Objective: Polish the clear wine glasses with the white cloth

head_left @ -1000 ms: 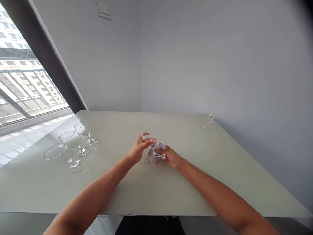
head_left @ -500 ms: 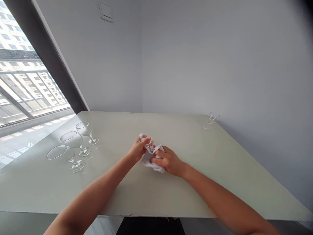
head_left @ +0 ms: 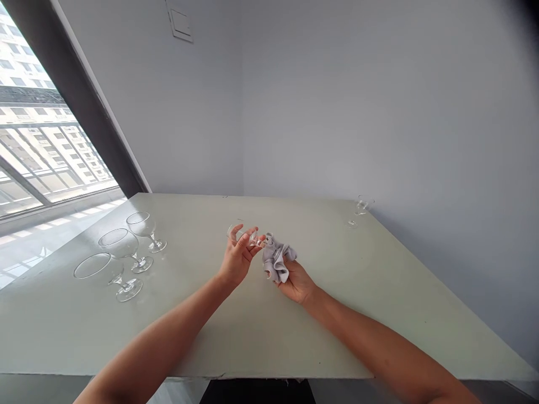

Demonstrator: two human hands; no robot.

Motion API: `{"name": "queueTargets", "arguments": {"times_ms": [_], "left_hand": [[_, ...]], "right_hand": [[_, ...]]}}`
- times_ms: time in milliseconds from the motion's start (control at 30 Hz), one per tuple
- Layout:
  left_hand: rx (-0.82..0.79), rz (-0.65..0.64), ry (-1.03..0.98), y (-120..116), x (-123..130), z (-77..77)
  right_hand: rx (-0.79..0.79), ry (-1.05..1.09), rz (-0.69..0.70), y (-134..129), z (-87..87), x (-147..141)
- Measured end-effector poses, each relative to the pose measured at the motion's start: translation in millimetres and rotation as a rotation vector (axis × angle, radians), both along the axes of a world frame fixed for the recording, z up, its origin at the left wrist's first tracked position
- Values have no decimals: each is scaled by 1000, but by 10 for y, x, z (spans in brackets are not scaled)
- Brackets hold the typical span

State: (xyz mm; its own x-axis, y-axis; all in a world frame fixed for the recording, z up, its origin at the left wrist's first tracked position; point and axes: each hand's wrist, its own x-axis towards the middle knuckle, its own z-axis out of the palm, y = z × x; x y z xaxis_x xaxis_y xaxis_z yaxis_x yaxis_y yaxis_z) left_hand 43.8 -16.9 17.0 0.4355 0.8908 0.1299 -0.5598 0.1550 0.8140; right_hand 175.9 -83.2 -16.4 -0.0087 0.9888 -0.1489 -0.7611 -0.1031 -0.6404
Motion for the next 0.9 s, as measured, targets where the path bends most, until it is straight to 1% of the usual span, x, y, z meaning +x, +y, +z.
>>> {"name": "queueTargets", "arguments": {"times_ms": [67, 133, 200, 267, 333, 367, 400, 467, 533, 567, 600, 633, 700, 733, 767, 800, 900], "left_hand": [[59, 23, 10, -22, -8, 25], [100, 39, 20, -24, -19, 38], [121, 53, 38, -11, -31, 46], [130, 75, 59, 17, -45, 57], [142, 112, 70, 54, -66, 74], [153, 141, 74, 75, -79, 85], [166, 172, 80, 94, -94, 96], [200, 238, 100, 124, -123, 116], [240, 283, 127, 133, -143, 128], [259, 293, 138, 128, -147, 129], [275, 296, 148, 117, -146, 127], [288, 292, 156, 99, -141, 123], [300, 268, 166, 48, -121, 105], [300, 250, 169, 18, -107, 94], [298, 227, 173, -14, -92, 80], [297, 207, 179, -44, -78, 65], [307, 172, 222, -99, -37, 5]], "right_hand": [[-54, 46, 52, -42, 17, -59], [-84, 48, 105, -71, 33, -96], [-89, 7, 138, -78, 32, -107], [-72, -102, 141, -82, 18, -97], [-31, -334, 148, -111, 15, -72], [16, -509, 171, -139, 26, -57], [88, -715, 205, -175, 50, -40], [281, -1145, 297, -255, 130, -3], [468, -1481, 349, -315, 239, 38], [517, -1591, 327, -326, 295, 58], [533, -1668, 264, -322, 347, 77], [523, -1724, 164, -302, 391, 93], [468, -1812, -88, -218, 448, 111], [447, -1862, -183, -159, 460, 109], [439, -1923, -233, -93, 461, 98], [434, -1993, -236, -25, 452, 80], [387, -2152, -125, 173, 380, 11]]}}
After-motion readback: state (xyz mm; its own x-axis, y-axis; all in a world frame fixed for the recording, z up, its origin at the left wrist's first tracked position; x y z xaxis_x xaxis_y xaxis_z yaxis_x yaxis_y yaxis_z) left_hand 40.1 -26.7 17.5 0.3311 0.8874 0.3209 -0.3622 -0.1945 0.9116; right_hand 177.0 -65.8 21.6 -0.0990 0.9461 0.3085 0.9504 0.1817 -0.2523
